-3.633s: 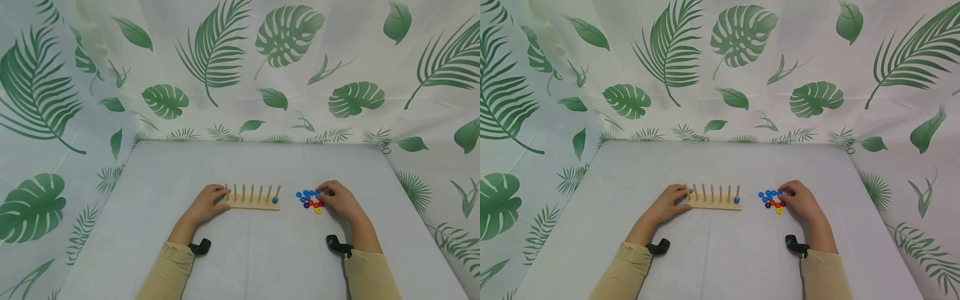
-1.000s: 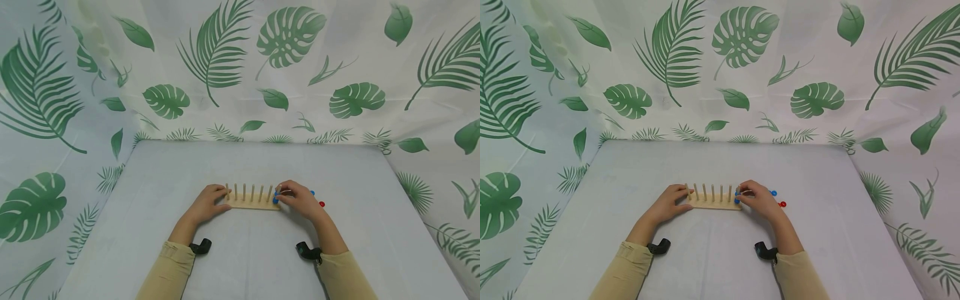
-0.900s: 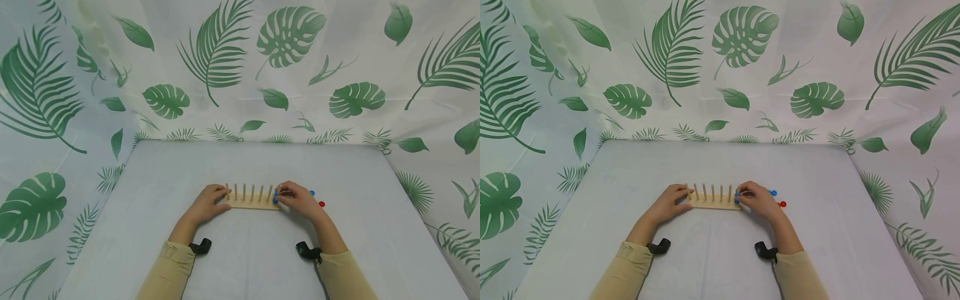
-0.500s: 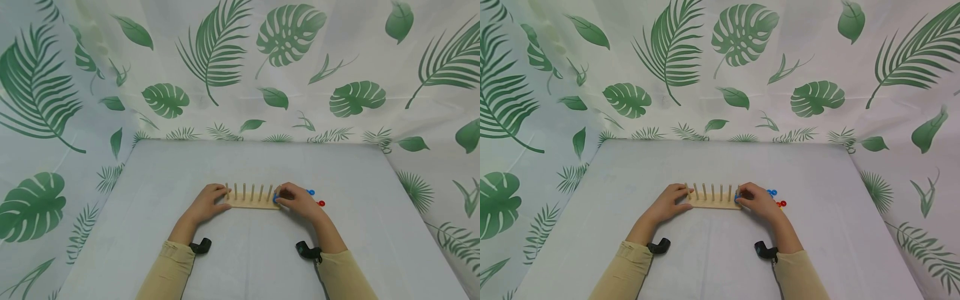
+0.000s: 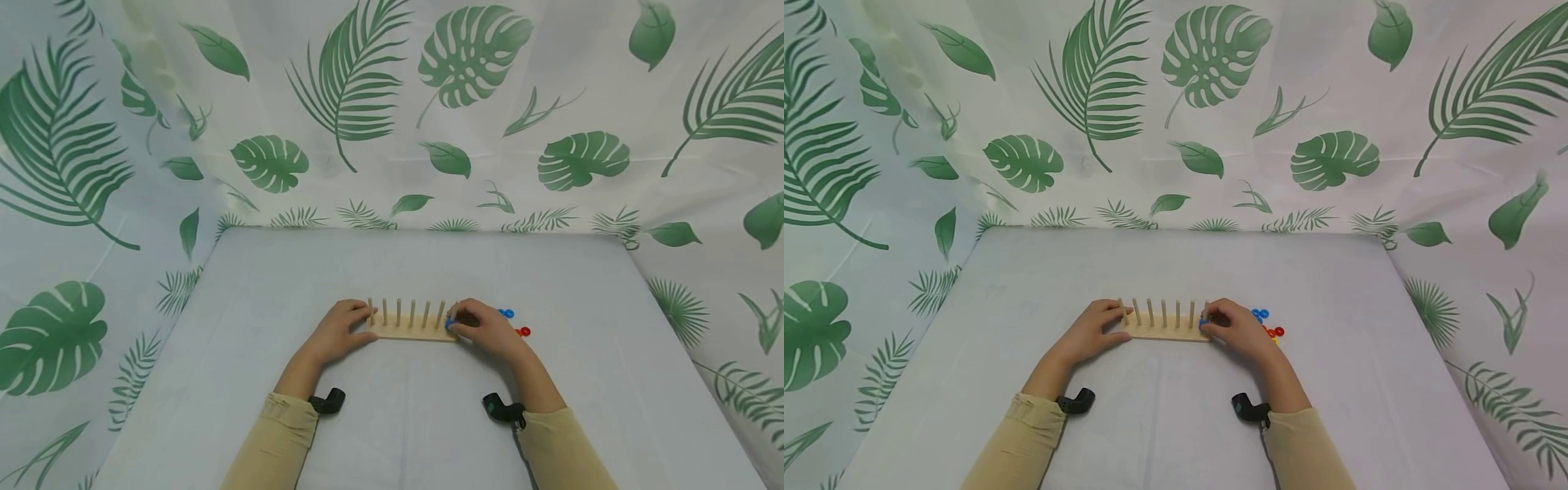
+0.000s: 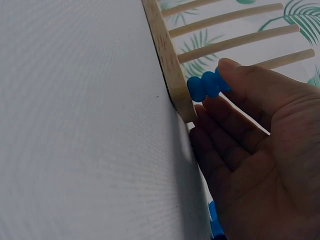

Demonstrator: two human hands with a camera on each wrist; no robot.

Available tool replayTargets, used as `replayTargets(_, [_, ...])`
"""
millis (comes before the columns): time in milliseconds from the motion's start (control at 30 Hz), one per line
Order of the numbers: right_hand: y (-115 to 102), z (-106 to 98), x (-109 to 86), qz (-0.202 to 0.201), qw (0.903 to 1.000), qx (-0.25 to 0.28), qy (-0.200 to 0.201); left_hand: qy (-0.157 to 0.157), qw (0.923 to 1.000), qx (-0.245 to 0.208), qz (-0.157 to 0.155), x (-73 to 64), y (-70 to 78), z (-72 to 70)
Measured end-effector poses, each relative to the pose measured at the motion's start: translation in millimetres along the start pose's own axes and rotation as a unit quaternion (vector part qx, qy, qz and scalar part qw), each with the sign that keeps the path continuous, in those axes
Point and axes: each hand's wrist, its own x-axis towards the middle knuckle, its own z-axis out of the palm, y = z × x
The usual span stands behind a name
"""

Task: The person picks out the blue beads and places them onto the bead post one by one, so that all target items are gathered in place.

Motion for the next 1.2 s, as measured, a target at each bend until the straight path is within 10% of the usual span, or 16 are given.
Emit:
replayTargets(767, [-2.9, -1.9, 0.7, 0.006, 0.9998, 0.008, -0.014, -0.009, 0.9999, -0.002, -0.009, 0.7, 0.2, -0.3])
replayTargets(1200, [-18.4, -41.0, -10.3, -0.005, 0.9998, -0.019, 0.004, -0.011, 0.9998, -0.008, -0.016, 0.4, 2.4, -1.5])
